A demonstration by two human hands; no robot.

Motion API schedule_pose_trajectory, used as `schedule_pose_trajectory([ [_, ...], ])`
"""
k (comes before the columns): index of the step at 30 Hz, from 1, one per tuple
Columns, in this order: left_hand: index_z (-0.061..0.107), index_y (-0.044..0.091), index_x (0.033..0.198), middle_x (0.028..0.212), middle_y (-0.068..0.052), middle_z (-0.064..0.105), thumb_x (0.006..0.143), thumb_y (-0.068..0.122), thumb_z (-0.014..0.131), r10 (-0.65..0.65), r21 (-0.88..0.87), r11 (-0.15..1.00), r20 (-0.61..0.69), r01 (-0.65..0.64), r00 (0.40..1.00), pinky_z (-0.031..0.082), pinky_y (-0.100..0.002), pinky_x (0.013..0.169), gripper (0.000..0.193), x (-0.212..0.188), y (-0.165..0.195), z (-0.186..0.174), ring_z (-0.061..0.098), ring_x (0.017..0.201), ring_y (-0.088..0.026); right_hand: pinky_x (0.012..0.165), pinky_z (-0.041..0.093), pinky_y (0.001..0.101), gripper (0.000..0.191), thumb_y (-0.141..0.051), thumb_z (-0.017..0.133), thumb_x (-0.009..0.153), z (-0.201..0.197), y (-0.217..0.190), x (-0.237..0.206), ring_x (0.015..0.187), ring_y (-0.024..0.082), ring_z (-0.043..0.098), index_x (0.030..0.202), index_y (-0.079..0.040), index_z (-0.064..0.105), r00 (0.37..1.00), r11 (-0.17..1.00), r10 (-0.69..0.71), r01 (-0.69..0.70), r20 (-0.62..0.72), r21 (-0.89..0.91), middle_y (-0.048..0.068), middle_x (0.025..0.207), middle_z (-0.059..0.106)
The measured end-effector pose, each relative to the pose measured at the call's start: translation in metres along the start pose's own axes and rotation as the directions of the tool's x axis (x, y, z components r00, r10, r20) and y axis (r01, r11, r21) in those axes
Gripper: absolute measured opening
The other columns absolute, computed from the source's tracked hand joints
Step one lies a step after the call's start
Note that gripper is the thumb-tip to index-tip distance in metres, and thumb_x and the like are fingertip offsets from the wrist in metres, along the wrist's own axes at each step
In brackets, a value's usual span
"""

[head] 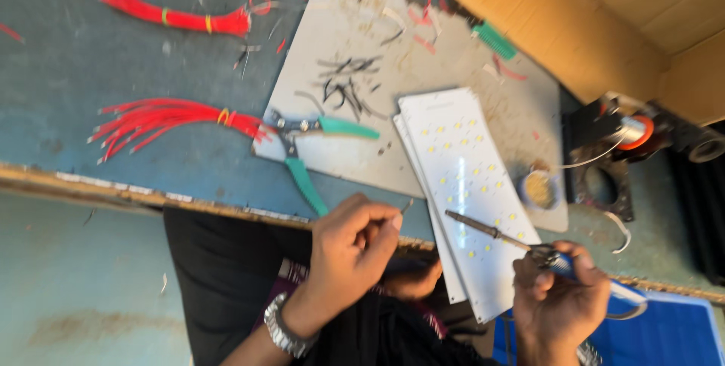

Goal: The person strips the ends of black wires using wire cutters, applies flux, and solders them to an LED panel using a soldering iron and solder wire. The person then trims excess wire and continues soldering additional connections.

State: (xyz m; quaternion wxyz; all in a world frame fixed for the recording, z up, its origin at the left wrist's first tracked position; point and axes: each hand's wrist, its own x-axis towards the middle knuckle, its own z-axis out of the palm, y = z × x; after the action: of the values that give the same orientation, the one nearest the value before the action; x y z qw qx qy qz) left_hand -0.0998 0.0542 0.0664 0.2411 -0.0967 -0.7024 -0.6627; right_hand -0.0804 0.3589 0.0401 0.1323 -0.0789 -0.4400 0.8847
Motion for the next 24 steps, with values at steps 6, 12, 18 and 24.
schedule_pose_trajectory([
  [6, 0.071, 0.001, 0.094, 0.075, -0.003, 0.064, 0.09, 0.003, 0.075, 0.025, -0.105, 0.994, 0.086, -0.016, 0.996, 0.038, -0.025, 0.048, 0.006, 0.005, 0.001, 0.021, 0.052, 0.052, -0.007, 0.054, 0.031, 0.0268, 0.032, -0.031, 0.056, 0.103, -0.004, 0.002, 0.01, 0.052, 0.011, 0.038, 0.108, -0.002, 0.07, 0.997, 0.993, 0.062, -0.065, 0.038, 0.098, 0.005, 0.064, 0.055],
  [12, 0.072, 0.001, 0.095, 0.074, -0.005, 0.061, 0.09, 0.003, 0.074, 0.06, -0.113, 0.993, 0.115, -0.047, 0.992, 0.039, -0.027, 0.049, 0.006, 0.006, -0.003, 0.033, 0.053, 0.053, -0.01, 0.052, 0.031, 0.0252, 0.032, -0.03, 0.057, 0.103, -0.005, 0.003, 0.014, 0.051, 0.011, 0.038, 0.109, -0.002, 0.071, 0.997, 0.992, 0.073, -0.076, 0.028, 0.105, 0.005, 0.063, 0.056],
  [18, 0.071, 0.001, 0.095, 0.074, -0.005, 0.062, 0.09, 0.004, 0.074, 0.064, -0.117, 0.992, 0.118, -0.05, 0.991, 0.04, -0.027, 0.05, 0.006, 0.007, -0.005, 0.036, 0.053, 0.055, -0.011, 0.052, 0.031, 0.0249, 0.033, -0.031, 0.057, 0.102, -0.002, 0.003, 0.016, 0.05, 0.01, 0.037, 0.108, -0.002, 0.072, 0.997, 0.993, 0.074, -0.074, 0.002, 0.089, 0.005, 0.062, 0.055],
  [24, 0.072, 0.002, 0.095, 0.073, -0.004, 0.062, 0.091, 0.004, 0.074, 0.05, -0.113, 0.993, 0.127, -0.036, 0.991, 0.04, -0.027, 0.048, 0.006, 0.007, -0.007, 0.039, 0.053, 0.053, -0.01, 0.052, 0.031, 0.0254, 0.033, -0.031, 0.058, 0.102, -0.002, 0.003, 0.018, 0.05, 0.01, 0.038, 0.107, -0.002, 0.072, 0.996, 0.992, 0.081, -0.079, -0.022, 0.094, 0.005, 0.062, 0.055],
])
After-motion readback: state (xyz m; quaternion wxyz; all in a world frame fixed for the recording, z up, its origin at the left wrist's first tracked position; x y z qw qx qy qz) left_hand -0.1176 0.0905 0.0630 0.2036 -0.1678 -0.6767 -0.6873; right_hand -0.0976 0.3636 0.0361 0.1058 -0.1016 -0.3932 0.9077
